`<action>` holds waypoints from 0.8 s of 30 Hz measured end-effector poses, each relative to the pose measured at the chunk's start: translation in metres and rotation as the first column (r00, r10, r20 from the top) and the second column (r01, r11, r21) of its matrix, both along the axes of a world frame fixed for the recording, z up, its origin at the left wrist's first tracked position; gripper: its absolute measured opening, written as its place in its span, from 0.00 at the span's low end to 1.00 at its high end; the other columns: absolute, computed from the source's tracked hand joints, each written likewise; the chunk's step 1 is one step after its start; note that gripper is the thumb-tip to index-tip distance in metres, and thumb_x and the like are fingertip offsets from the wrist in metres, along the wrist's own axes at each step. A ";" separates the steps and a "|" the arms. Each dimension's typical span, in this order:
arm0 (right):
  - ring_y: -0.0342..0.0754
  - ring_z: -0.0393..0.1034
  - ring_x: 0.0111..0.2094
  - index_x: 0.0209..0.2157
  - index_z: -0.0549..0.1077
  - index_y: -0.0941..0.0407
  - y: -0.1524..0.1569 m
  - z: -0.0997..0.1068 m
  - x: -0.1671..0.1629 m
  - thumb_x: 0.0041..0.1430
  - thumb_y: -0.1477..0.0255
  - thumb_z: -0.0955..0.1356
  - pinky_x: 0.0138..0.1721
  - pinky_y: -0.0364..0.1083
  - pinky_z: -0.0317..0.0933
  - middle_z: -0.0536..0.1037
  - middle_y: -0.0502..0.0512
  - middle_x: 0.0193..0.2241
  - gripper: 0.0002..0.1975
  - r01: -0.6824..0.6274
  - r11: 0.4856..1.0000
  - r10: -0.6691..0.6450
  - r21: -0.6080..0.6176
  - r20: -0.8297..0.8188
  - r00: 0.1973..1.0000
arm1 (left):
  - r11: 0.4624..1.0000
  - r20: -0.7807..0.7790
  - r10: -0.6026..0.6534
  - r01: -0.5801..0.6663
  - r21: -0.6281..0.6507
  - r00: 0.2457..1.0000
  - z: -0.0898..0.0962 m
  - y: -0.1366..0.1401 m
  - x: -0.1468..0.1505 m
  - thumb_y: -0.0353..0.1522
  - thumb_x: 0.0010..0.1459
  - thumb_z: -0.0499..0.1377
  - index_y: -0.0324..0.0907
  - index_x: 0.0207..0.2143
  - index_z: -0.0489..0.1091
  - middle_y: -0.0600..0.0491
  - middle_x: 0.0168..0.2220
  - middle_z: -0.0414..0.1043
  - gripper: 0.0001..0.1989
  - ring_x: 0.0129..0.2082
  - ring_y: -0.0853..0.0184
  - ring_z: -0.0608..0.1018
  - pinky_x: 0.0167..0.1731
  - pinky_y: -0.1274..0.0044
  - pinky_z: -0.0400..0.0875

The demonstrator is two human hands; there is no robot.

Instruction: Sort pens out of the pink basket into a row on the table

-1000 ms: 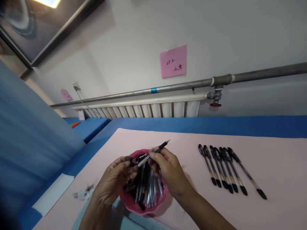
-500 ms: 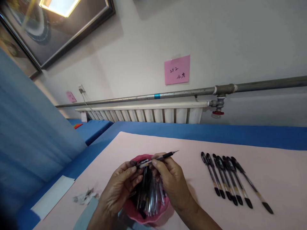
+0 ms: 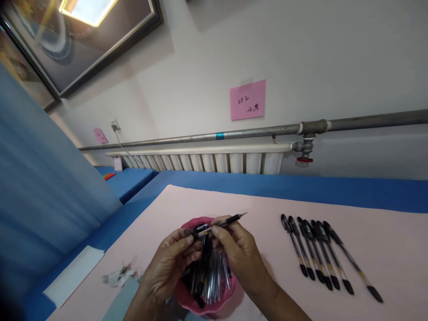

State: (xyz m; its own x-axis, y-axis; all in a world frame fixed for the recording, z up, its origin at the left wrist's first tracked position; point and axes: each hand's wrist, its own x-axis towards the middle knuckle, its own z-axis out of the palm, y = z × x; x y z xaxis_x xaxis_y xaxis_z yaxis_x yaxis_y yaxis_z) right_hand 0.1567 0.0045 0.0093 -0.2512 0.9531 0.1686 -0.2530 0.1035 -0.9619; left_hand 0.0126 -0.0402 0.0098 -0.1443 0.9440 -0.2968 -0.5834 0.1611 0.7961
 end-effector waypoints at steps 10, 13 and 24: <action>0.44 0.65 0.25 0.32 0.72 0.53 0.002 -0.006 0.007 0.53 0.69 0.66 0.28 0.43 0.61 0.71 0.48 0.24 0.05 -0.061 0.983 0.049 0.174 0.074 0.996 | 1.000 -0.009 0.016 -0.016 -0.006 1.000 -0.004 0.002 0.000 0.30 0.40 0.67 0.36 0.28 0.69 0.52 0.23 0.74 0.12 0.22 0.71 0.76 0.25 0.81 0.72; 0.45 0.65 0.25 0.32 0.72 0.53 0.003 -0.006 0.008 0.54 0.69 0.65 0.28 0.43 0.61 0.71 0.49 0.25 0.05 -0.096 0.966 0.070 0.239 0.116 0.991 | 1.000 -0.011 0.001 -0.001 0.001 1.000 -0.006 0.002 0.000 0.30 0.42 0.66 0.37 0.28 0.68 0.52 0.23 0.73 0.11 0.21 0.72 0.75 0.24 0.81 0.71; 0.43 0.63 0.23 0.30 0.71 0.55 0.003 -0.005 0.004 0.52 0.68 0.67 0.27 0.42 0.60 0.70 0.46 0.20 0.05 -0.091 0.996 0.091 0.008 -0.010 0.996 | 0.997 0.009 0.010 -0.010 0.070 1.000 -0.003 0.003 0.001 0.28 0.42 0.66 0.38 0.32 0.70 0.57 0.24 0.70 0.13 0.21 0.76 0.72 0.23 0.83 0.69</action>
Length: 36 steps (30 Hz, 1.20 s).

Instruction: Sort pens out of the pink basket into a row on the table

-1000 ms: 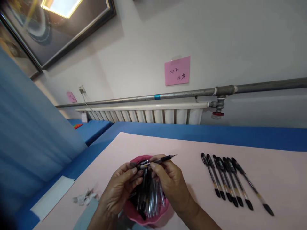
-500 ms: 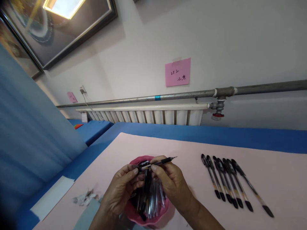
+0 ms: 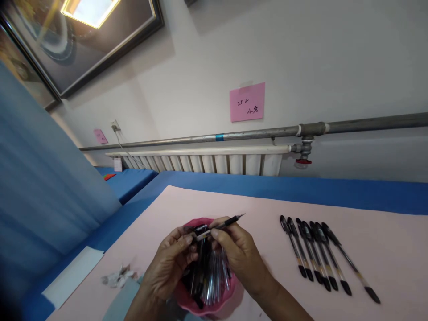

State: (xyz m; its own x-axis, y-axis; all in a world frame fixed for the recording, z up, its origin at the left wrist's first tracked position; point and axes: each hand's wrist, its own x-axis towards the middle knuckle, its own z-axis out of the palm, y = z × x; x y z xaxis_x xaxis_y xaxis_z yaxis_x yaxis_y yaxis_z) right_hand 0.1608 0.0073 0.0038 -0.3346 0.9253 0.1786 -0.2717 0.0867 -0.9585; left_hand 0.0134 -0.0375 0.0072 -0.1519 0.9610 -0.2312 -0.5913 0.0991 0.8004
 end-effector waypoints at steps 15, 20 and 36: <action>0.42 0.62 0.20 0.29 0.70 0.56 0.000 0.002 -0.005 0.49 0.65 0.69 0.24 0.42 0.57 0.70 0.46 0.18 0.09 0.047 0.990 -0.054 -0.136 -0.050 0.997 | 0.996 -0.110 -0.095 0.094 -0.008 0.989 -0.007 -0.002 0.001 0.36 0.44 0.65 0.38 0.29 0.68 0.58 0.19 0.66 0.13 0.15 0.77 0.65 0.16 0.83 0.60; 0.41 0.62 0.20 0.28 0.71 0.57 0.000 0.001 -0.007 0.47 0.65 0.70 0.23 0.42 0.57 0.70 0.46 0.18 0.10 0.059 0.982 -0.073 -0.182 -0.074 0.995 | 0.987 -0.123 -0.149 0.139 -0.083 0.981 -0.007 -0.002 0.000 0.44 0.52 0.57 0.36 0.31 0.70 0.54 0.21 0.67 0.18 0.16 0.75 0.67 0.15 0.82 0.60; 0.40 0.60 0.18 0.26 0.71 0.57 0.003 -0.007 -0.010 0.48 0.64 0.69 0.21 0.40 0.54 0.68 0.45 0.16 0.10 0.058 0.976 -0.072 -0.209 -0.063 0.995 | 0.985 -0.172 -0.174 0.168 -0.045 0.970 -0.012 -0.003 0.001 0.39 0.47 0.63 0.38 0.26 0.66 0.57 0.19 0.64 0.13 0.16 0.77 0.64 0.17 0.83 0.60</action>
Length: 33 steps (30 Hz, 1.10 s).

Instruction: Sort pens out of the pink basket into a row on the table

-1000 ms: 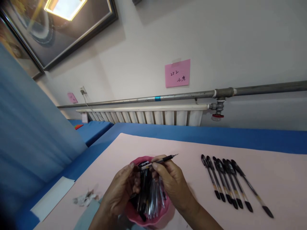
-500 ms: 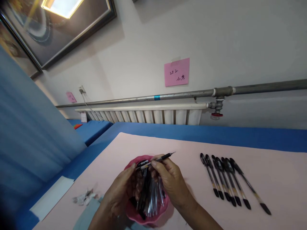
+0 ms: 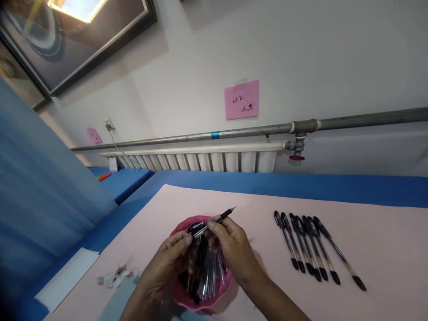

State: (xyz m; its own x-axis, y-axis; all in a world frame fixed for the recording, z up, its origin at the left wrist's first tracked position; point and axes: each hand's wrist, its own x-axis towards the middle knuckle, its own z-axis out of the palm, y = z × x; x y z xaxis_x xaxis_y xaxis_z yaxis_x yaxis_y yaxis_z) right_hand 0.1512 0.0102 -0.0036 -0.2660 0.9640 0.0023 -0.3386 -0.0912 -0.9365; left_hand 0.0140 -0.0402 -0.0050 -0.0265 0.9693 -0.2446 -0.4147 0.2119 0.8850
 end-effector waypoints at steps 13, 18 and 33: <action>0.40 0.59 0.17 0.23 0.67 0.57 0.002 -0.003 -0.001 0.49 0.63 0.68 0.18 0.40 0.52 0.67 0.45 0.15 0.12 -0.015 0.998 0.017 -0.055 0.042 0.999 | 1.000 -0.084 -0.012 0.011 -0.021 0.996 -0.005 0.001 0.002 0.42 0.46 0.62 0.39 0.25 0.64 0.59 0.16 0.61 0.16 0.13 0.77 0.61 0.15 0.83 0.56; 0.40 0.58 0.16 0.24 0.67 0.56 0.004 -0.002 0.002 0.50 0.63 0.67 0.18 0.40 0.52 0.66 0.44 0.14 0.11 0.006 0.998 0.000 -0.065 0.095 0.995 | 1.000 -0.268 0.010 -0.010 0.001 0.963 -0.008 0.005 -0.002 0.46 0.50 0.57 0.39 0.25 0.64 0.58 0.17 0.62 0.17 0.15 0.76 0.63 0.16 0.81 0.58; 0.39 0.56 0.15 0.21 0.66 0.55 0.015 -0.007 0.012 0.51 0.62 0.66 0.18 0.40 0.51 0.63 0.42 0.13 0.12 0.068 0.991 -0.097 0.114 0.267 0.959 | 0.951 -0.587 0.301 -0.280 0.129 0.751 -0.003 0.005 -0.026 0.43 0.49 0.57 0.40 0.27 0.67 0.58 0.20 0.65 0.14 0.20 0.73 0.66 0.21 0.80 0.60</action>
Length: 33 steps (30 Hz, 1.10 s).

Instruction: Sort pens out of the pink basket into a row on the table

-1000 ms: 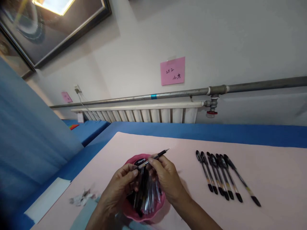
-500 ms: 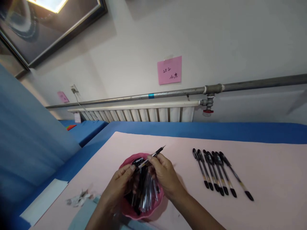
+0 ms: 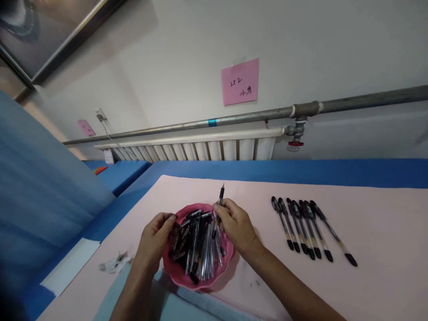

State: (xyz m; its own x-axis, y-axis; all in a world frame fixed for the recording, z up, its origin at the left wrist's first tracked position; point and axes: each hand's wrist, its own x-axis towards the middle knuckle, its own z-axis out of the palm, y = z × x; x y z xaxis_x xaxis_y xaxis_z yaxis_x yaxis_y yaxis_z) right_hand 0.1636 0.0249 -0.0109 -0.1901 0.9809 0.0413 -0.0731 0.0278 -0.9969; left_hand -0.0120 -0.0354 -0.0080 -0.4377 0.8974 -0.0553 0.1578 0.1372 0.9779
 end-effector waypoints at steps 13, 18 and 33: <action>0.37 0.49 0.12 0.19 0.65 0.55 0.003 0.007 0.000 0.48 0.66 0.66 0.15 0.40 0.43 0.61 0.40 0.11 0.09 -0.027 0.996 0.022 -0.086 -0.058 0.998 | 0.987 0.026 0.156 -0.157 0.020 0.987 0.006 0.000 -0.019 0.41 0.46 0.59 0.38 0.28 0.69 0.54 0.23 0.68 0.14 0.21 0.71 0.68 0.23 0.78 0.64; 0.37 0.49 0.13 0.21 0.67 0.55 0.004 0.004 0.000 0.48 0.66 0.66 0.15 0.40 0.43 0.60 0.41 0.12 0.09 -0.051 0.996 0.046 -0.074 -0.060 0.997 | 0.991 -0.025 0.133 -0.133 0.000 0.991 0.003 0.001 -0.017 0.41 0.45 0.59 0.39 0.28 0.69 0.54 0.24 0.69 0.14 0.21 0.70 0.69 0.23 0.78 0.64; 0.37 0.48 0.15 0.23 0.68 0.55 0.006 -0.005 0.003 0.52 0.66 0.66 0.19 0.40 0.46 0.59 0.41 0.14 0.08 -0.119 0.993 0.118 -0.025 -0.028 0.993 | 0.997 -0.095 0.077 -0.079 -0.022 0.992 -0.004 0.001 -0.020 0.42 0.47 0.57 0.40 0.26 0.69 0.55 0.22 0.69 0.13 0.21 0.70 0.69 0.23 0.78 0.63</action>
